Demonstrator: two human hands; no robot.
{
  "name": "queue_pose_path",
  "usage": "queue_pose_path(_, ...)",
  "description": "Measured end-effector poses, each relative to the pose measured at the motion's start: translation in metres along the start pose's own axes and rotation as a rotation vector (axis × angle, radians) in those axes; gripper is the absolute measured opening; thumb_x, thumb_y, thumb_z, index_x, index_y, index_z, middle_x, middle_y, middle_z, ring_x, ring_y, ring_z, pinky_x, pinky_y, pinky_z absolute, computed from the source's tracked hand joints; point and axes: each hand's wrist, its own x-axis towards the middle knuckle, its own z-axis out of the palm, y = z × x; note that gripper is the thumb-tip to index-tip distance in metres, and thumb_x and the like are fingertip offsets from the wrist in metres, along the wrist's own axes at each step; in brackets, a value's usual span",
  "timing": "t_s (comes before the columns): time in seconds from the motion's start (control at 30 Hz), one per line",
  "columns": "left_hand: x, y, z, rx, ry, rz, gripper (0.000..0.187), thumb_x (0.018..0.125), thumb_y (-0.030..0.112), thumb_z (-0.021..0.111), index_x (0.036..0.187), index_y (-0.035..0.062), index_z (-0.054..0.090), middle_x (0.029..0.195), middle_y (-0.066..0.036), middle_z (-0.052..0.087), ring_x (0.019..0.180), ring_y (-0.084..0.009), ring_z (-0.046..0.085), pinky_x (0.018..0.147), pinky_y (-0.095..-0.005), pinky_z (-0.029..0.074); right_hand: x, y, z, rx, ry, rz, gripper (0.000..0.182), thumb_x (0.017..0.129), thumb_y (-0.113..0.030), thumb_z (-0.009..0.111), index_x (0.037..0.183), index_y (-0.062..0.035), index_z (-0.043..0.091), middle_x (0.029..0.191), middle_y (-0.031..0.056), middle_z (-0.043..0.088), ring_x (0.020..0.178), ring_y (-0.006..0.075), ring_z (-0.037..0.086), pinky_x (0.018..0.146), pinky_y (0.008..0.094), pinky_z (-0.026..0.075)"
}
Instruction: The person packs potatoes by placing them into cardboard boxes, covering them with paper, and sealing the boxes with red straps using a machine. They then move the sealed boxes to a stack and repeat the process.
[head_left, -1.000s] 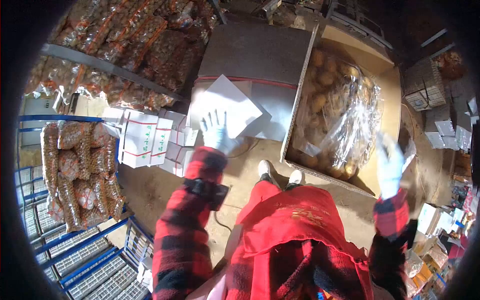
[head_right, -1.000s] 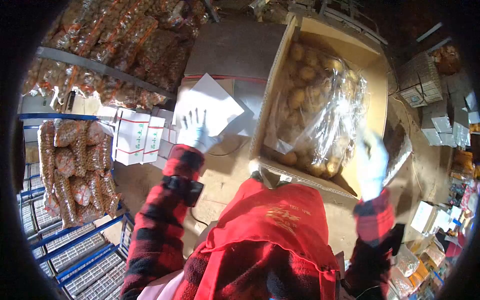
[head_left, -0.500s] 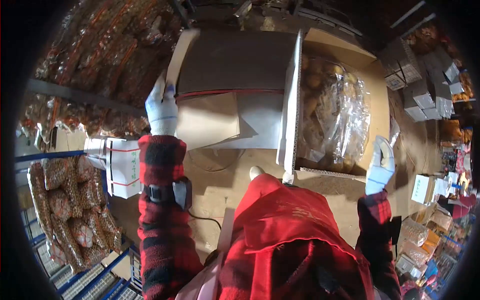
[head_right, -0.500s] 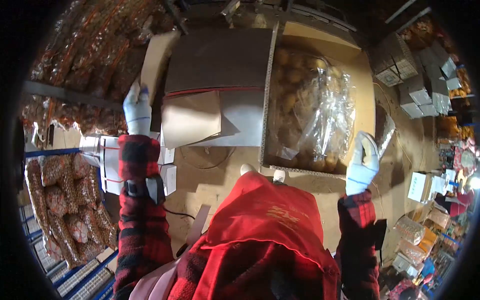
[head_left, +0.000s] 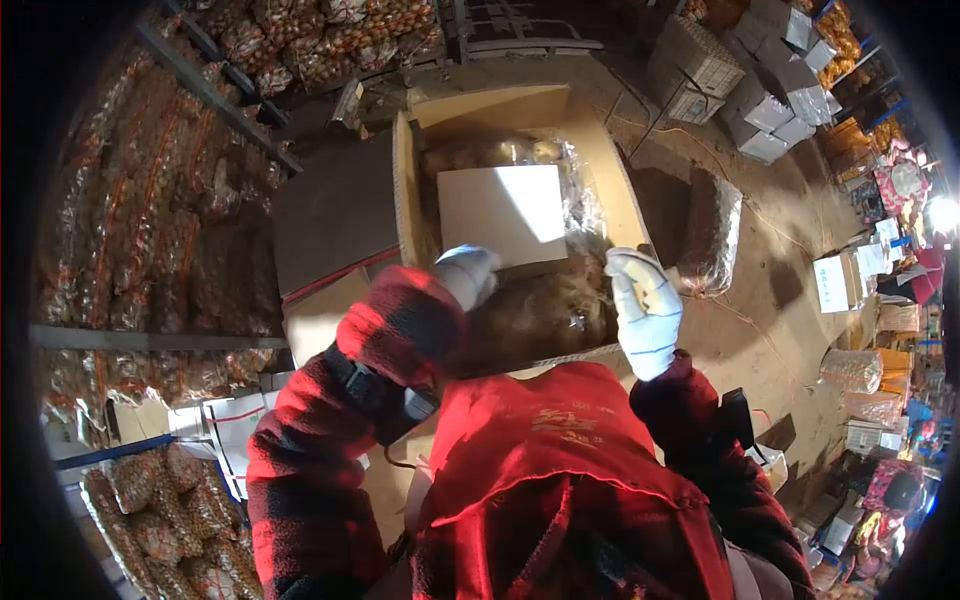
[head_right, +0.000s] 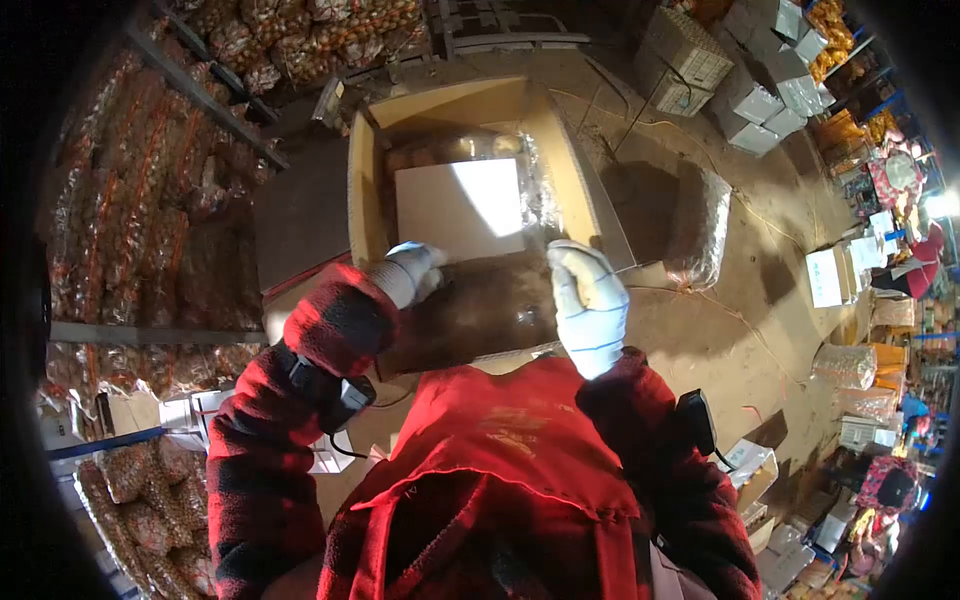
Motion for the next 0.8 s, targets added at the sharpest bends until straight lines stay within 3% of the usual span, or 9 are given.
queue_pose_path(0.13,-0.009,0.020,-0.005,0.711,0.053,0.161,0.031,0.085,0.021,0.057,0.112,0.0069,0.060,0.100,-0.015,0.065,0.090,-0.0269,0.061,0.080,-0.0360,0.047,0.014,-0.001,-0.025,0.095,-0.170,0.036,0.017,0.084,0.001,0.055,0.100,0.0009,0.060,0.103,0.0116,0.061,0.089,0.0163,0.060,0.078,0.0268,0.048)
queue_pose_path(0.3,0.010,-0.006,-0.010,0.455,-0.002,0.256,0.031,0.087,0.021,0.057,0.115,0.0089,0.060,0.106,-0.012,0.064,0.091,-0.0204,0.061,0.081,-0.0314,0.046,0.058,-0.007,-0.042,-0.201,-0.501,0.044,0.023,0.080,-0.003,0.060,0.104,-0.0025,0.060,0.106,0.0114,0.060,0.089,0.0173,0.061,0.079,0.0281,0.049)
queue_pose_path(0.37,0.003,-0.017,-0.009,0.388,0.066,0.377,0.029,0.087,0.020,0.057,0.114,0.0085,0.060,0.102,-0.012,0.065,0.089,-0.0202,0.060,0.081,-0.0314,0.046,0.088,-0.018,-0.023,-0.564,-0.717,-0.198,0.029,0.078,-0.017,0.061,0.105,-0.0064,0.061,0.108,0.0137,0.060,0.092,0.0299,0.060,0.081,0.0390,0.048)
queue_pose_path(0.43,0.035,-0.055,0.003,0.042,0.180,0.425,0.030,0.082,0.016,0.061,0.109,0.0041,0.061,0.106,-0.015,0.061,0.096,-0.0271,0.058,0.084,-0.0359,0.045,0.095,0.013,0.017,-0.636,-0.749,-0.651,0.030,0.077,-0.015,0.059,0.106,-0.0064,0.060,0.100,0.0127,0.062,0.085,0.0298,0.061,0.075,0.0365,0.050)
queue_pose_path(0.5,-0.003,-0.013,0.004,0.306,0.521,0.676,0.033,0.078,0.015,0.062,0.109,0.0029,0.058,0.116,-0.018,0.054,0.101,-0.0333,0.055,0.087,-0.0414,0.044,0.105,0.046,0.071,-1.099,-1.214,-0.455,0.027,0.077,-0.013,0.056,0.103,-0.0062,0.059,0.089,0.0118,0.064,0.075,0.0298,0.062,0.067,0.0356,0.051)
queue_pose_path(0.53,-0.032,0.019,0.005,0.670,0.890,0.673,0.035,0.076,0.013,0.063,0.109,0.0018,0.056,0.120,-0.020,0.050,0.104,-0.0357,0.052,0.089,-0.0440,0.043,0.116,0.076,0.080,-0.844,-1.082,-0.390,0.019,0.077,-0.011,0.053,0.094,-0.0059,0.062,0.079,0.0111,0.065,0.068,0.0287,0.062,0.059,0.0365,0.050)
queue_pose_path(0.6,-0.096,0.078,-0.003,0.440,1.203,0.647,0.038,0.077,0.003,0.061,0.114,0.0040,0.051,0.113,-0.018,0.053,0.108,-0.0330,0.049,0.094,-0.0403,0.041,0.142,0.001,0.037,-0.654,-0.744,-0.436,0.012,0.077,-0.011,0.057,0.084,-0.0055,0.065,0.070,0.0139,0.062,0.066,0.0258,0.063,0.056,0.0362,0.048)
queue_pose_path(0.7,-0.122,0.095,0.040,-1.119,0.753,0.540,0.067,0.078,0.000,0.064,0.135,0.0100,0.031,0.121,-0.011,0.045,0.100,-0.0196,0.051,0.087,-0.0308,0.045,0.144,-0.032,0.018,0.020,-0.713,0.037,0.017,0.081,-0.015,0.062,0.092,-0.0035,0.064,0.067,0.0087,0.062,0.062,0.0145,0.062,0.056,0.0294,0.048)
queue_pose_path(0.8,-0.088,0.090,0.078,-1.082,0.634,0.739,0.097,0.074,0.000,0.069,0.144,0.0141,0.004,0.130,-0.010,0.036,0.111,-0.0180,0.046,0.088,-0.0304,0.045,0.136,-0.049,0.017,0.513,-1.057,0.503,0.018,0.081,-0.012,0.067,0.094,0.0009,0.064,0.081,0.0007,0.064,0.068,0.0068,0.057,0.060,0.0223,0.046)
